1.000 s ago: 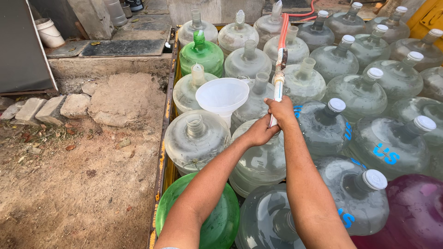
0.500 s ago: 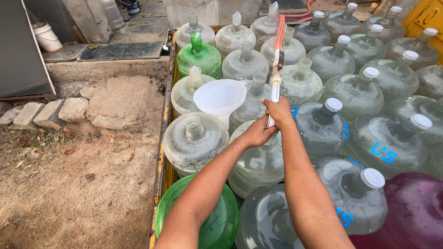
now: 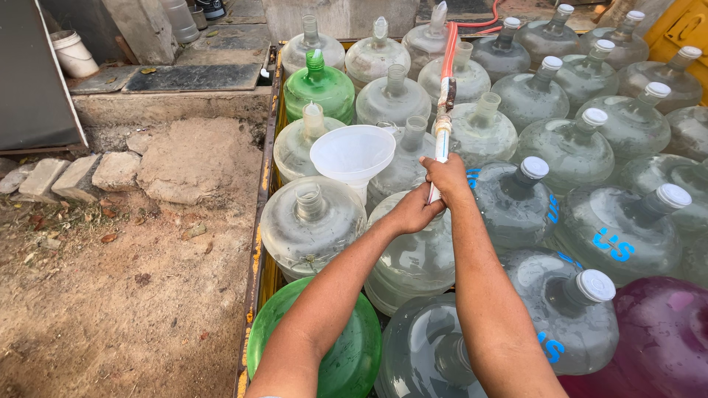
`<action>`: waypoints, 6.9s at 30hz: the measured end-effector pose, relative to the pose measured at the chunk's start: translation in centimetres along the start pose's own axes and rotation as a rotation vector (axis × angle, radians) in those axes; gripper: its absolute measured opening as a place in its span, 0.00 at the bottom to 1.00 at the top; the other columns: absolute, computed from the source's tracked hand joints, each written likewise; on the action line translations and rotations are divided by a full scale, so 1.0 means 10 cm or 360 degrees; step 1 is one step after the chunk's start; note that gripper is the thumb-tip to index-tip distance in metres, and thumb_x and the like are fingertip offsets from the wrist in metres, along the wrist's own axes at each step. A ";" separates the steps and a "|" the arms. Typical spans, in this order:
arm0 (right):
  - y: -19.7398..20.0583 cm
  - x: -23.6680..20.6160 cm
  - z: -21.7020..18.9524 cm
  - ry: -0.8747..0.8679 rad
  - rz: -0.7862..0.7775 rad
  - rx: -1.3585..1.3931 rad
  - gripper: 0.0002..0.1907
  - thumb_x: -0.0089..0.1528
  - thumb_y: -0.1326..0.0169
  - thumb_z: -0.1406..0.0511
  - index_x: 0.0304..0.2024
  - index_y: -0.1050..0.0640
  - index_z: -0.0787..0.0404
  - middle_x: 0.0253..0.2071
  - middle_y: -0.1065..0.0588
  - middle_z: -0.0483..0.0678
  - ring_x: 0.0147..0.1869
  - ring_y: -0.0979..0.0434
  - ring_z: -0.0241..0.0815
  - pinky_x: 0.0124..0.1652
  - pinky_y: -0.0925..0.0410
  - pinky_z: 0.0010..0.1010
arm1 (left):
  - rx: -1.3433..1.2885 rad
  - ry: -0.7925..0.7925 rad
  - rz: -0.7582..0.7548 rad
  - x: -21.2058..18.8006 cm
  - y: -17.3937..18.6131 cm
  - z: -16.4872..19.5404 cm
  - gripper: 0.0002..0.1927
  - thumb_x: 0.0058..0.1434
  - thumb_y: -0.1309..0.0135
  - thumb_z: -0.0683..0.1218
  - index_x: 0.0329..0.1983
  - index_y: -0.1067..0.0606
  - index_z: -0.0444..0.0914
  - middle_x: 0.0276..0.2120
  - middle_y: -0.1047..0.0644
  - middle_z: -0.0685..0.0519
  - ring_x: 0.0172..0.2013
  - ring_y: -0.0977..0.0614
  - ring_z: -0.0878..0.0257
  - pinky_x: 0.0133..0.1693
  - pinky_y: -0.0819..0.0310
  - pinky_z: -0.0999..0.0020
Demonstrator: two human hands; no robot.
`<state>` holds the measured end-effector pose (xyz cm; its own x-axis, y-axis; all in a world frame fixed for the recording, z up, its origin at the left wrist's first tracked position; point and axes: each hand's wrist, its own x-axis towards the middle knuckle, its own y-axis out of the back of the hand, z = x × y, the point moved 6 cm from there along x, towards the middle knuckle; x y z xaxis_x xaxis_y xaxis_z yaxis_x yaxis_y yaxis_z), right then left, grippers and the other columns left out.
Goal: The person fills large plastic water containers from a hose. They place the hose nozzle into the opening of each container, hold it steady while water flows, then move to the next container. The containers are arranged in the back of a yellow truck.
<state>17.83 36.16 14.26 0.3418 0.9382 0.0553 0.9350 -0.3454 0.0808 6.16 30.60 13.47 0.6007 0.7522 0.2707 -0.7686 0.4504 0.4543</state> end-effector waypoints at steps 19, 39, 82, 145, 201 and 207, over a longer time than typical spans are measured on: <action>0.00 0.00 -0.01 0.0004 0.0005 -0.0006 0.14 0.59 0.36 0.65 0.36 0.28 0.66 0.25 0.28 0.45 0.24 0.31 0.34 0.25 0.35 0.31 | -0.0012 -0.0046 -0.0009 0.00 0.00 0.02 0.19 0.66 0.50 0.52 0.51 0.31 0.33 0.37 0.19 0.45 0.39 0.17 0.55 0.44 0.24 0.59; 0.01 -0.01 -0.01 -0.0035 0.0013 -0.0016 0.16 0.59 0.36 0.65 0.39 0.29 0.67 0.25 0.29 0.45 0.24 0.31 0.34 0.25 0.35 0.31 | 0.0005 -0.0002 -0.0022 0.01 -0.01 0.00 0.20 0.66 0.49 0.53 0.52 0.32 0.33 0.37 0.19 0.46 0.40 0.17 0.55 0.44 0.23 0.59; 0.00 -0.03 -0.03 -0.0032 -0.0007 0.0021 0.14 0.60 0.37 0.65 0.38 0.29 0.66 0.24 0.29 0.45 0.24 0.32 0.34 0.24 0.36 0.31 | 0.0017 0.0027 -0.0023 0.04 -0.03 -0.08 0.20 0.65 0.49 0.52 0.54 0.32 0.33 0.39 0.19 0.45 0.42 0.17 0.54 0.45 0.23 0.58; -0.04 0.03 0.24 -0.0113 0.0012 0.0093 0.18 0.62 0.39 0.64 0.44 0.34 0.66 0.30 0.31 0.46 0.26 0.31 0.34 0.24 0.27 0.34 | 0.0396 -0.0265 0.0656 0.04 1.98 -0.10 0.07 0.67 0.45 0.43 0.48 0.23 0.40 0.40 0.19 0.50 0.40 0.18 0.57 0.46 0.22 0.63; 0.00 -0.17 -0.22 0.0009 0.0037 0.0018 0.20 0.60 0.38 0.62 0.44 0.30 0.70 0.31 0.24 0.52 0.25 0.21 0.42 0.21 0.28 0.36 | -0.0601 -0.0372 0.0639 0.25 0.59 0.02 0.14 0.76 0.52 0.51 0.47 0.26 0.36 0.32 0.25 0.59 0.31 0.26 0.74 0.34 0.28 0.77; -0.01 -0.14 -0.18 0.0089 -0.0059 0.0161 0.14 0.61 0.40 0.64 0.39 0.26 0.70 0.30 0.24 0.51 0.26 0.23 0.41 0.22 0.30 0.35 | -0.0902 -0.0314 0.0502 0.29 0.44 0.04 0.15 0.71 0.48 0.53 0.48 0.26 0.35 0.32 0.23 0.58 0.31 0.23 0.74 0.32 0.25 0.76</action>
<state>17.05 34.85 15.95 0.3033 0.9466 0.1096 0.9527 -0.3034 -0.0168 4.60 34.58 16.57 0.3164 0.8114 0.4915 -0.8779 0.4467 -0.1724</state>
